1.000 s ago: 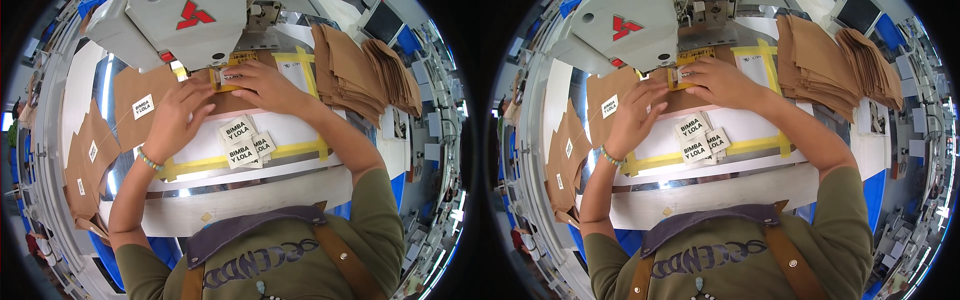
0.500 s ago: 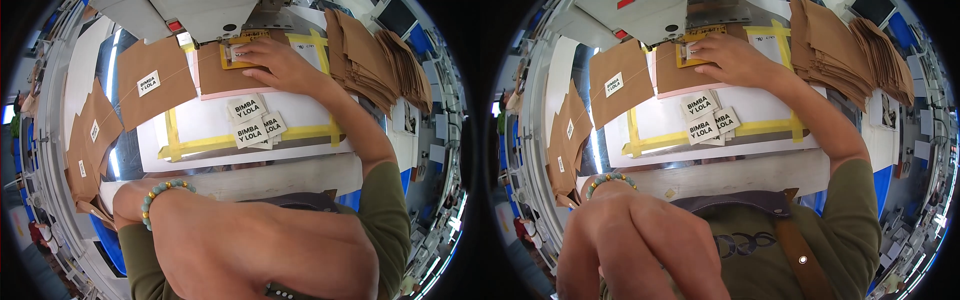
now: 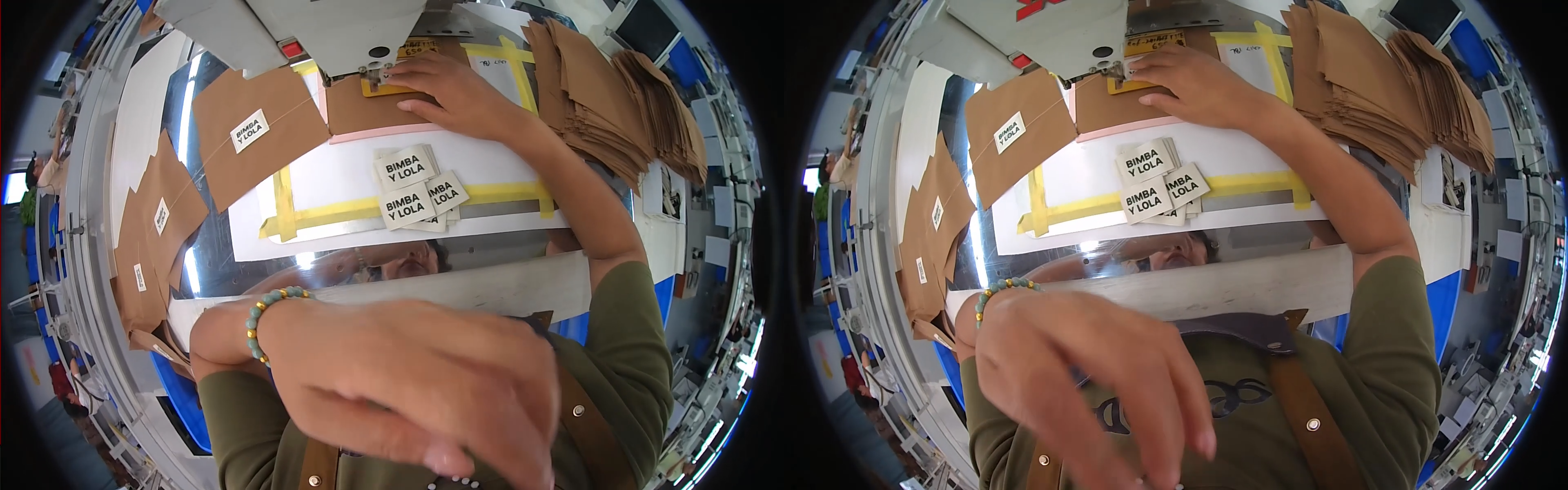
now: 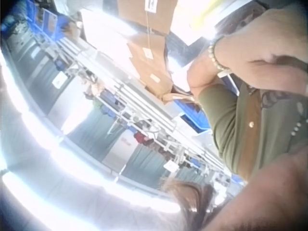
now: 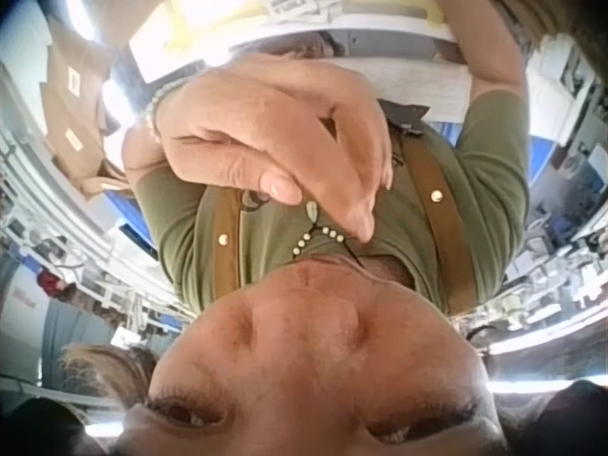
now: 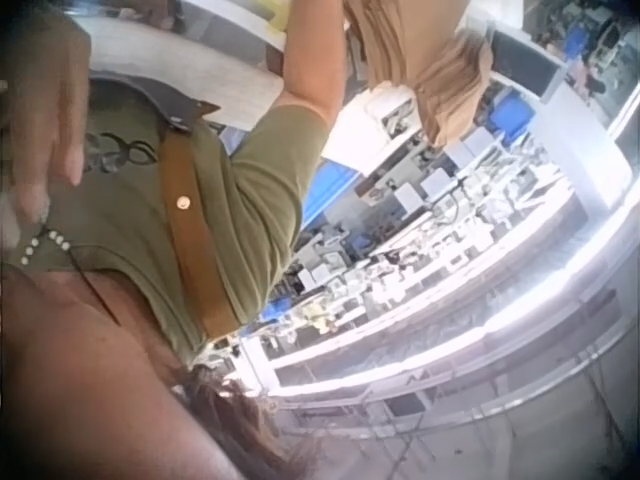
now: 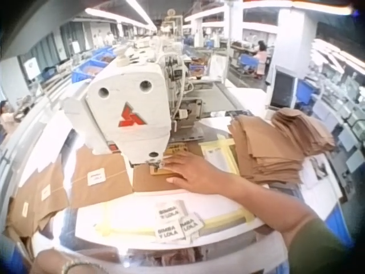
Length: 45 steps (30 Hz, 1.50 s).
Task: Sewing brand labels onto leather or fabric panels using an industrial sewing machine.
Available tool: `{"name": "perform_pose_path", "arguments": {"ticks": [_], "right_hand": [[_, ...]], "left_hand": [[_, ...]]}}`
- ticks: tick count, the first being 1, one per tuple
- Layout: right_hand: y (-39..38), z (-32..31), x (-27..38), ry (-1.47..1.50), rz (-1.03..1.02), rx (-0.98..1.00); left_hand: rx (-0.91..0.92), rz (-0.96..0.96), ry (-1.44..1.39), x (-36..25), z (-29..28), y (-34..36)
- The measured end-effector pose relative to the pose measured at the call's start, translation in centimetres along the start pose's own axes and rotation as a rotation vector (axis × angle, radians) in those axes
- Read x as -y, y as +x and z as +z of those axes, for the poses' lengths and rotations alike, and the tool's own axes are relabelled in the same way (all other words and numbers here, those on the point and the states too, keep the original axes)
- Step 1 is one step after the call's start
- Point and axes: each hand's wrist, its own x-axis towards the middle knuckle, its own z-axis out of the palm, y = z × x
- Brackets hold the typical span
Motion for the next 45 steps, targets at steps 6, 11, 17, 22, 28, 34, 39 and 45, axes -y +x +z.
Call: {"name": "perform_pose_path", "arguments": {"ticks": [6,11,17,22,28,34,39,45], "right_hand": [[-1.2,-0.7,-0.8,0.03,0.013,0.006],[-3.3,-5.2,1.0,0.059,0.05,-0.031],[-8.1,-6.4,-3.6,-0.017,0.236,-0.276],[-7.8,-5.9,-4.6,-0.02,0.238,-0.426],[-7.7,-6.5,-4.5,-0.025,0.216,-0.4],[-7.9,-6.6,-4.5,-0.034,0.223,-0.396],[-7.8,-6.4,-4.7,-0.024,0.221,-0.383],[-7.8,-6.4,-4.8,-0.006,0.235,-0.367]], "left_hand": [[-0.525,-0.561,0.615,-1.3,-5.3,-4.8],[-0.723,-0.695,1.239,-2.9,-10.8,-11.0],[-0.392,-0.751,1.8,-3.0,-14.2,-11.7],[-0.287,-0.816,1.843,-1.6,-15.0,-10.5],[-0.21,-0.766,1.833,-1.6,-15.9,-10.7],[-0.175,-0.72,1.782,-1.7,-16.2,-10.7],[-0.134,-0.67,1.828,-1.7,-16.7,-10.7],[-0.14,-0.663,1.846,-1.5,-16.8,-10.8]]}}
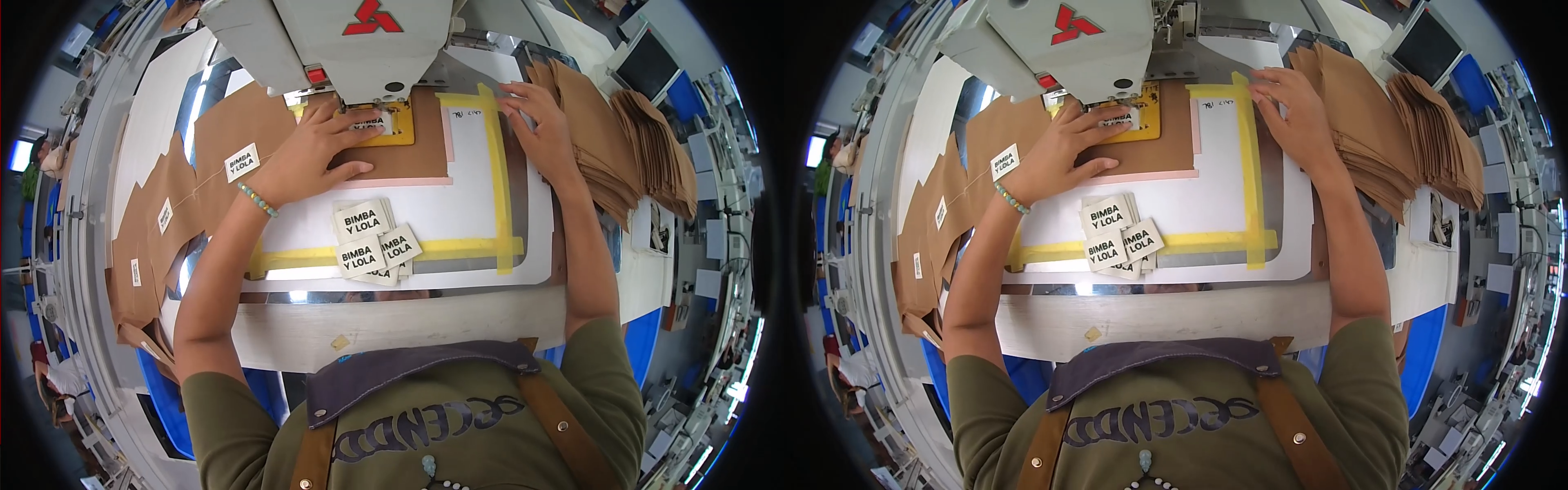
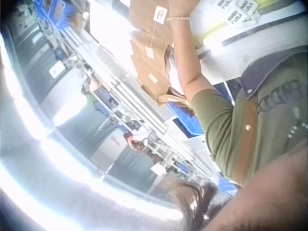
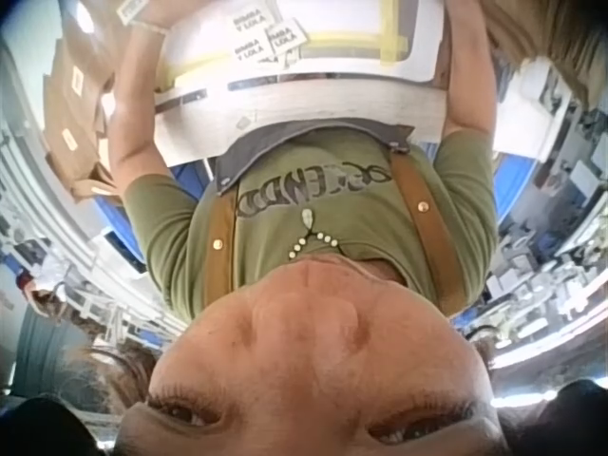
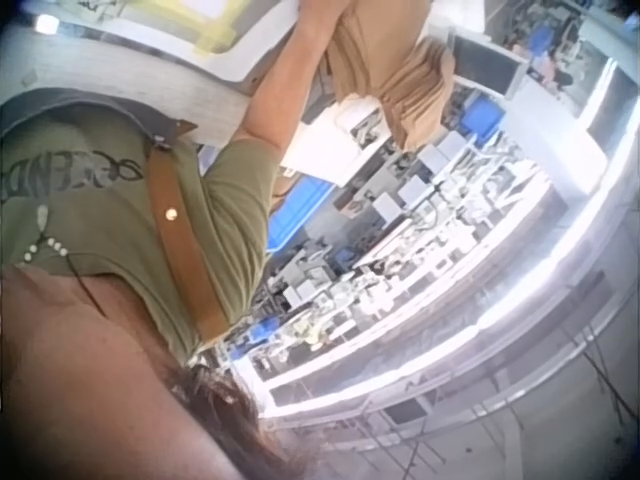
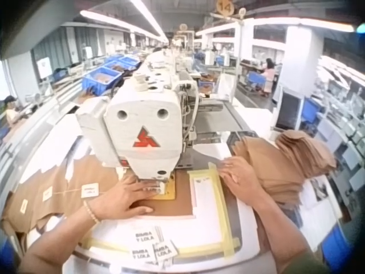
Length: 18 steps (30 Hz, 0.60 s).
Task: Sewing brand labels onto leather or fabric panels using an industrial sewing machine.
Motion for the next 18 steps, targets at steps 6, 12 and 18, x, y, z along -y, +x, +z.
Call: {"name": "perform_pose_path", "arguments": {"ticks": [6,12,18], "right_hand": [[0.13,-0.12,0.05,0.017,0.014,0.007],[0.05,0.0,-0.38,-0.005,-0.004,0.006],[-0.46,0.26,0.04,0.028,0.016,0.014]], "left_hand": [[0.018,-0.027,-0.013,-0.24,-0.1,-0.16],[0.013,-0.051,-0.008,-0.51,-0.02,-0.01],[0.005,-0.1,0.013,-0.36,0.48,0.1]]}}
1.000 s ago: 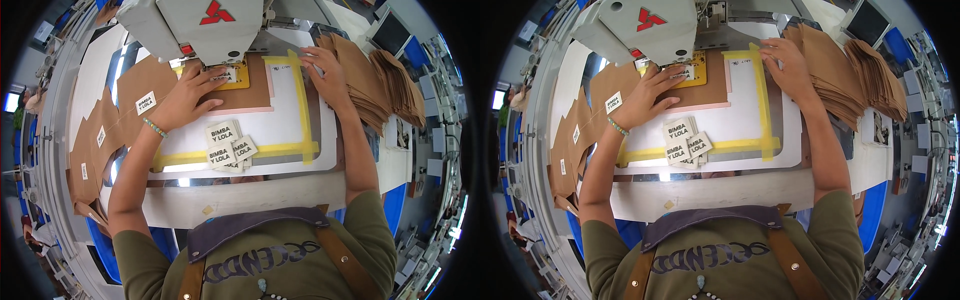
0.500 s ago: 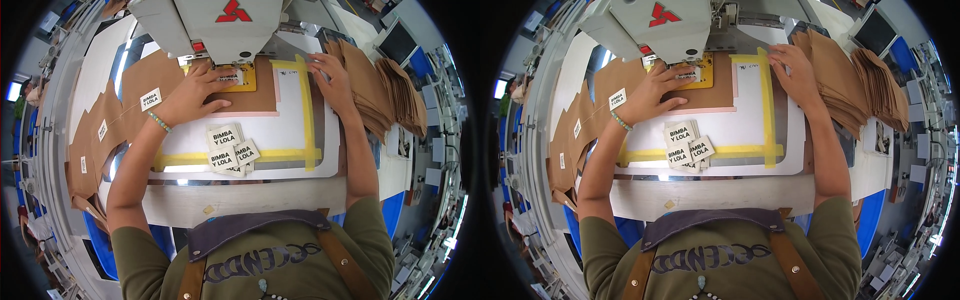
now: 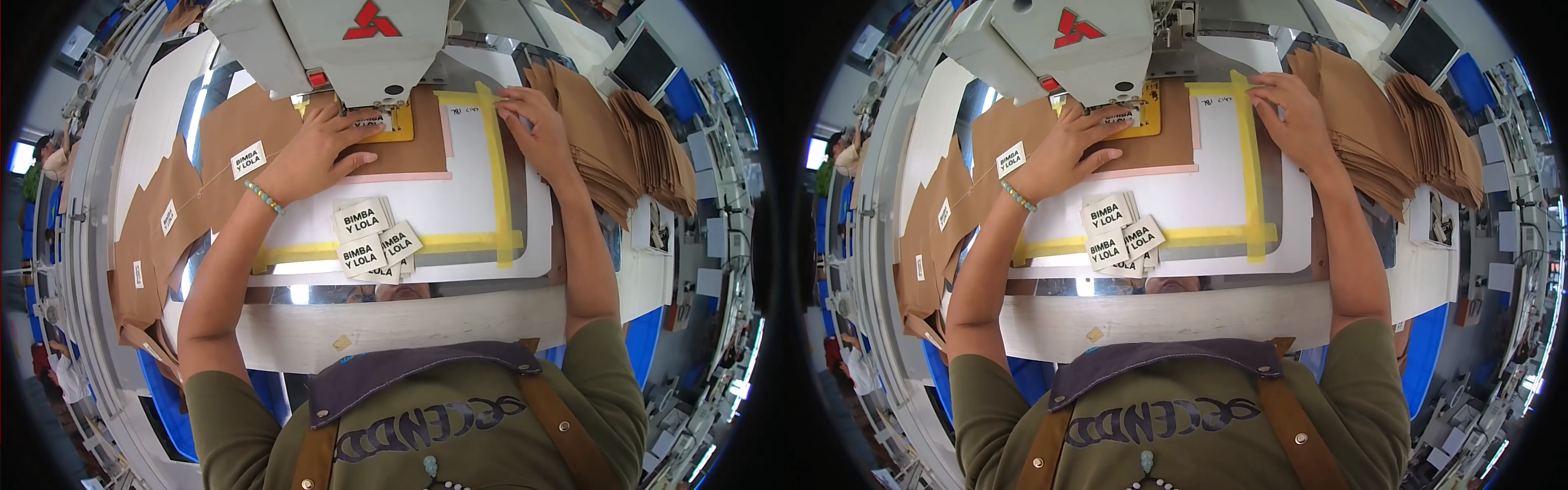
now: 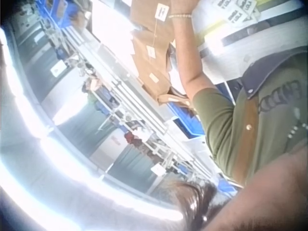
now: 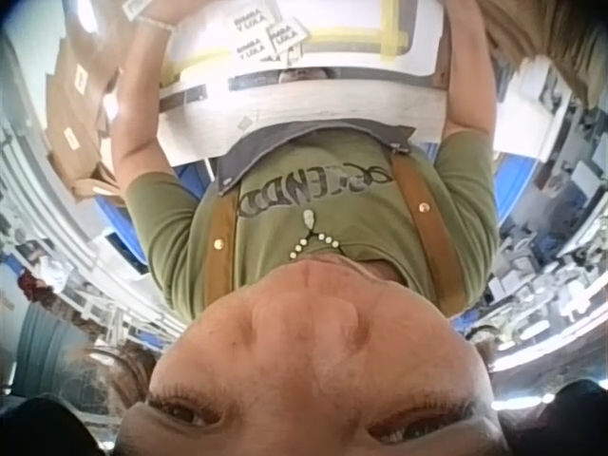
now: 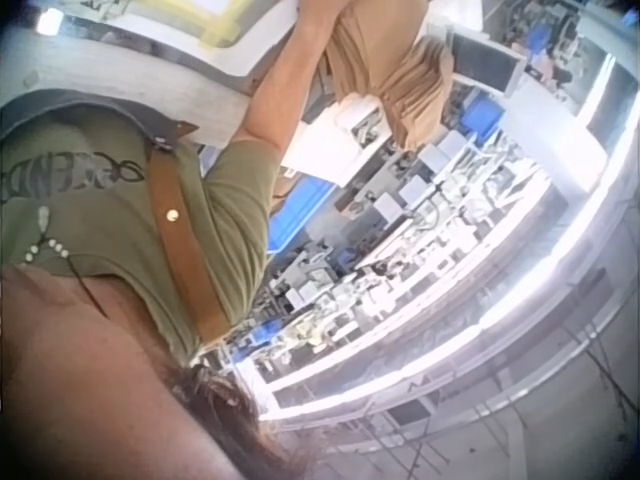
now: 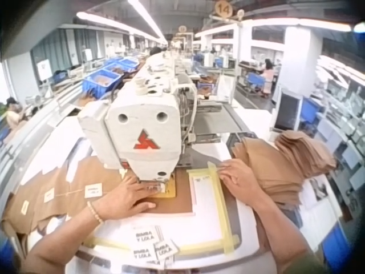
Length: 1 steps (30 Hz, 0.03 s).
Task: Sewing brand labels onto leather or fabric panels using an industrial sewing machine.
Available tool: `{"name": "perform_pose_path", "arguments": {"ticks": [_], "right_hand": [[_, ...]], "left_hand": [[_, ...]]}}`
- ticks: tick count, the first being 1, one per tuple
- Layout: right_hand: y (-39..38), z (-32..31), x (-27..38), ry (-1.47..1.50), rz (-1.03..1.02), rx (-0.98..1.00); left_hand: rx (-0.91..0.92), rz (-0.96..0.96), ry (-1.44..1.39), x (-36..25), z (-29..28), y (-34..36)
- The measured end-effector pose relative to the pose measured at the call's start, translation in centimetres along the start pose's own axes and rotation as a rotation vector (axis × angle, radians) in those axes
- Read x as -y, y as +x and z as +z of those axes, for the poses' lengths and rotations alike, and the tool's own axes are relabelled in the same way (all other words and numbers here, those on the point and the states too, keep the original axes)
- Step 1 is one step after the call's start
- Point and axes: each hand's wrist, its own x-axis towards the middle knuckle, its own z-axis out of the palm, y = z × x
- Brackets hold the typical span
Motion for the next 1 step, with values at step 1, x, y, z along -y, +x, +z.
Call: {"name": "perform_pose_path", "arguments": {"ticks": [1], "right_hand": [[-0.13,0.05,-0.03,0.01,0.012,0.006]], "left_hand": [[0.031,-0.028,-0.018,0.01,-0.04,0.08]]}}
